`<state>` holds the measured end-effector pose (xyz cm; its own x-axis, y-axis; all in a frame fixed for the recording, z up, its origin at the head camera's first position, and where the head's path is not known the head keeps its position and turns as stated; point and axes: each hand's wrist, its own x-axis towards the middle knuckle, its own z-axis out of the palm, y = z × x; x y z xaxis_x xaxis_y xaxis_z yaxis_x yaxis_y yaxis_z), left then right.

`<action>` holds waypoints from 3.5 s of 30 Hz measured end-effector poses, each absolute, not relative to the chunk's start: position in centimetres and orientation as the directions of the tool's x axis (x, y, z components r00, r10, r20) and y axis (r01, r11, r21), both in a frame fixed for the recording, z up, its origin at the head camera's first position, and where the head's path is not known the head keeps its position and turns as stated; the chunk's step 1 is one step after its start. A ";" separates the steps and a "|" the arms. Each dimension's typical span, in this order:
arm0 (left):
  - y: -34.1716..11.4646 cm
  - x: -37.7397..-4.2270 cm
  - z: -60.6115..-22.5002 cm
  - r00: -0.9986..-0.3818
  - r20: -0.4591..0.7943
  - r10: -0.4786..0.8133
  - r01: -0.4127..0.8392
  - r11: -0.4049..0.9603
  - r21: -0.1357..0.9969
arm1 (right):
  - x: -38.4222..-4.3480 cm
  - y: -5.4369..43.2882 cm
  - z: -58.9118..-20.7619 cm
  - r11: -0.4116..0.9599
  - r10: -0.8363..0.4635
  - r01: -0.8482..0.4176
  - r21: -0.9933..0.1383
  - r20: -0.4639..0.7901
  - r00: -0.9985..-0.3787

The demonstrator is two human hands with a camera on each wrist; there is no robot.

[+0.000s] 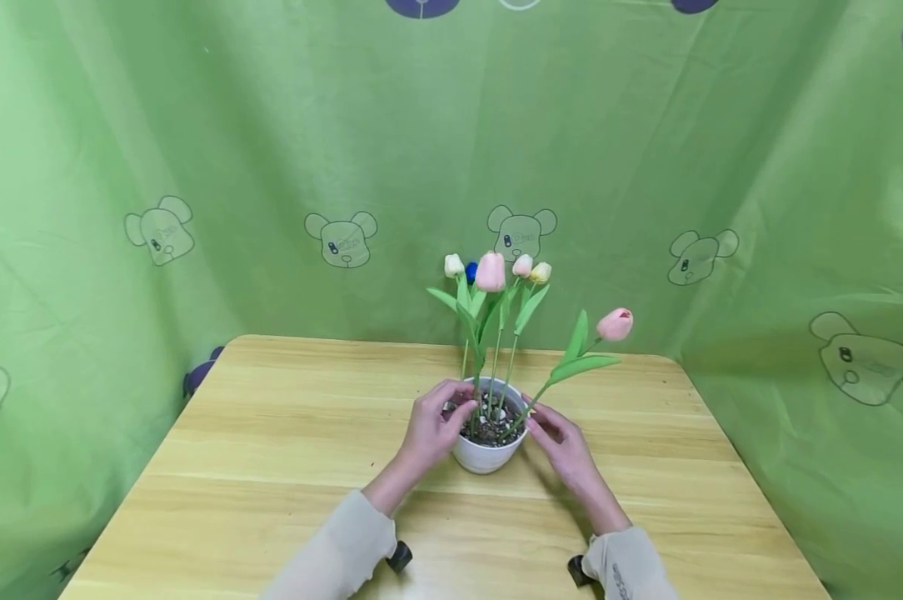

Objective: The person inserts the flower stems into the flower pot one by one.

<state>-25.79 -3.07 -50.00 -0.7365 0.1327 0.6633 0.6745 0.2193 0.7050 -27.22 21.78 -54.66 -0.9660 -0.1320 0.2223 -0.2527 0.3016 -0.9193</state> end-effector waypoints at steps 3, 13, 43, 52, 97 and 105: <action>-3.1 -25.9 -50.4 -0.733 0.667 0.134 0.678 0.224 0.700 | -27.2 21.8 -54.6 0.299 -0.135 -0.251 -0.921 0.220 -0.966; -3.6 -26.1 -51.3 -0.734 0.667 0.125 0.676 0.222 0.702 | -27.4 21.8 -54.8 0.293 -0.143 -0.268 -0.918 0.235 -0.962; -3.5 -26.0 -50.0 -0.799 0.563 0.212 0.597 0.162 0.786 | -27.6 21.8 -54.9 0.283 -0.152 -0.266 -0.922 0.231 -0.961; -3.7 -26.4 -50.6 -0.789 0.581 0.200 0.609 0.124 0.784 | -27.6 21.7 -54.9 0.268 -0.148 -0.268 -0.926 0.235 -0.961; -3.3 -26.7 -51.8 -0.754 0.623 0.207 0.655 0.173 0.736 | -27.4 21.7 -54.8 0.279 -0.156 -0.270 -0.922 0.234 -0.960; -2.9 -26.6 -52.4 -0.710 0.676 0.196 0.704 0.211 0.678 | -27.3 21.7 -54.9 0.271 -0.154 -0.265 -0.925 0.231 -0.961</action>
